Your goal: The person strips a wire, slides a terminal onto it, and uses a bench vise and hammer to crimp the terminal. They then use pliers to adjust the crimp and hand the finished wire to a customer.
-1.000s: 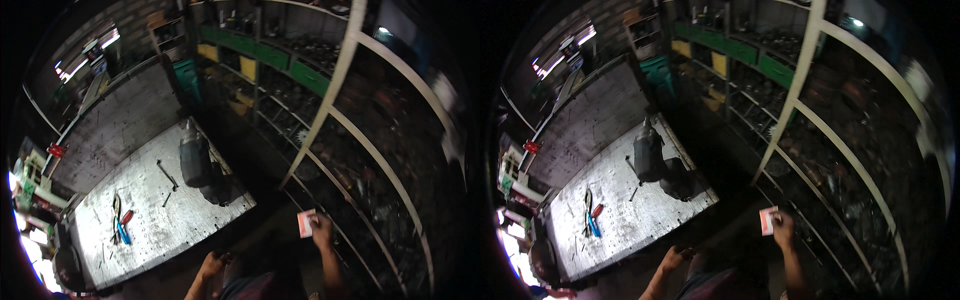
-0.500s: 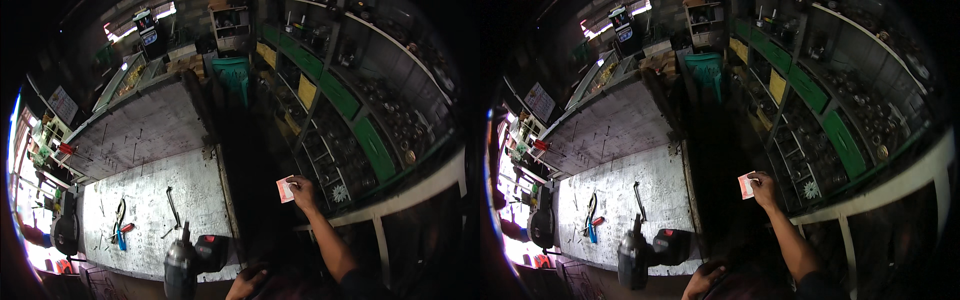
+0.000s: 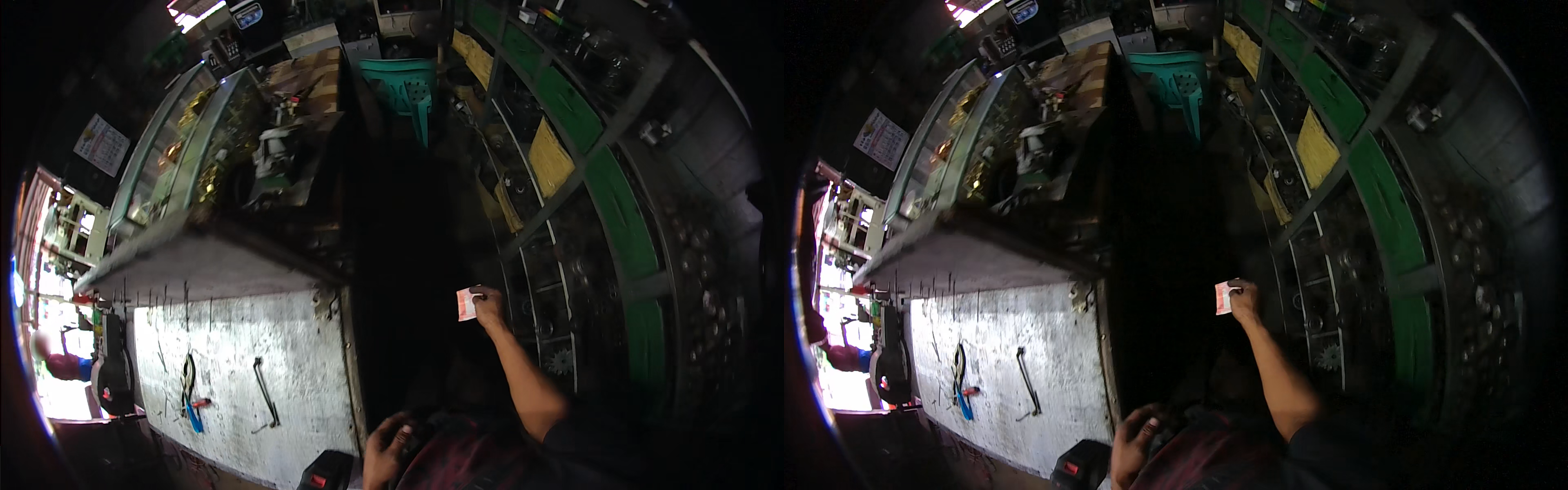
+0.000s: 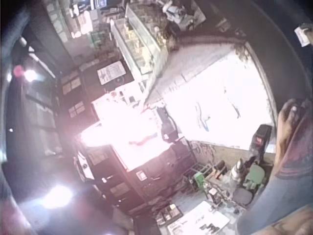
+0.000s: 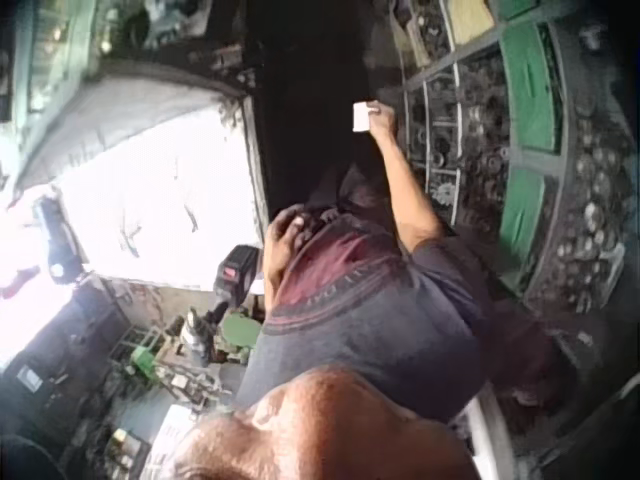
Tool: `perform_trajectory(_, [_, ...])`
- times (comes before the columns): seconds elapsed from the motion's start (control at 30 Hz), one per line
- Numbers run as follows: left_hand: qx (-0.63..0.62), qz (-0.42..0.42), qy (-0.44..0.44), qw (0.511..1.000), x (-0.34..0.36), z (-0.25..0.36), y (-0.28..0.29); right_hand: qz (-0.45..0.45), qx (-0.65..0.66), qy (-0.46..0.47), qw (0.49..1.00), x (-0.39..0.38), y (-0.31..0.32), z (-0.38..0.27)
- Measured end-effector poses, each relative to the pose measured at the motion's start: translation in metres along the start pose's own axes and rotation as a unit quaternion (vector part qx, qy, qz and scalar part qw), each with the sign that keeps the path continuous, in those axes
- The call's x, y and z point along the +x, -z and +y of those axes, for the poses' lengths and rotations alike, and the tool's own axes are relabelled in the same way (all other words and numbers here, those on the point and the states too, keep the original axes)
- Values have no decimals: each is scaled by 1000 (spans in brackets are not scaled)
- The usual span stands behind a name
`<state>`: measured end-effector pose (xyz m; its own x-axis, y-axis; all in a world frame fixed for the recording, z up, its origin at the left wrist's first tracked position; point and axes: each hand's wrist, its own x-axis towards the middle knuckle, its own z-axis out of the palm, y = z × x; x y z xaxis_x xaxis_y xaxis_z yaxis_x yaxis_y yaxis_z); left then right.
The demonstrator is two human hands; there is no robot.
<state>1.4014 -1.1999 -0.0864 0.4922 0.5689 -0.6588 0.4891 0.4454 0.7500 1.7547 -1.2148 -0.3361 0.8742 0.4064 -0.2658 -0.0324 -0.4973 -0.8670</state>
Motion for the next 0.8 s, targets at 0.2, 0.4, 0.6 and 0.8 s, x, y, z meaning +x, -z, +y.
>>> perform_trajectory(0.2, [-19,35,-50,998,122,86,-16,-74,38,-18,996,64,-8,-17])
perform_trajectory(0.4, [2,-11,-79,997,284,167,-48,-137,19,-54,989,155,-37,-49])
perform_trajectory(0.6, [6,77,-56,995,539,218,-70,-172,34,-54,983,310,-120,-93])
perform_trajectory(0.8, [147,303,-58,940,761,156,3,-214,70,-55,973,480,-242,-108])
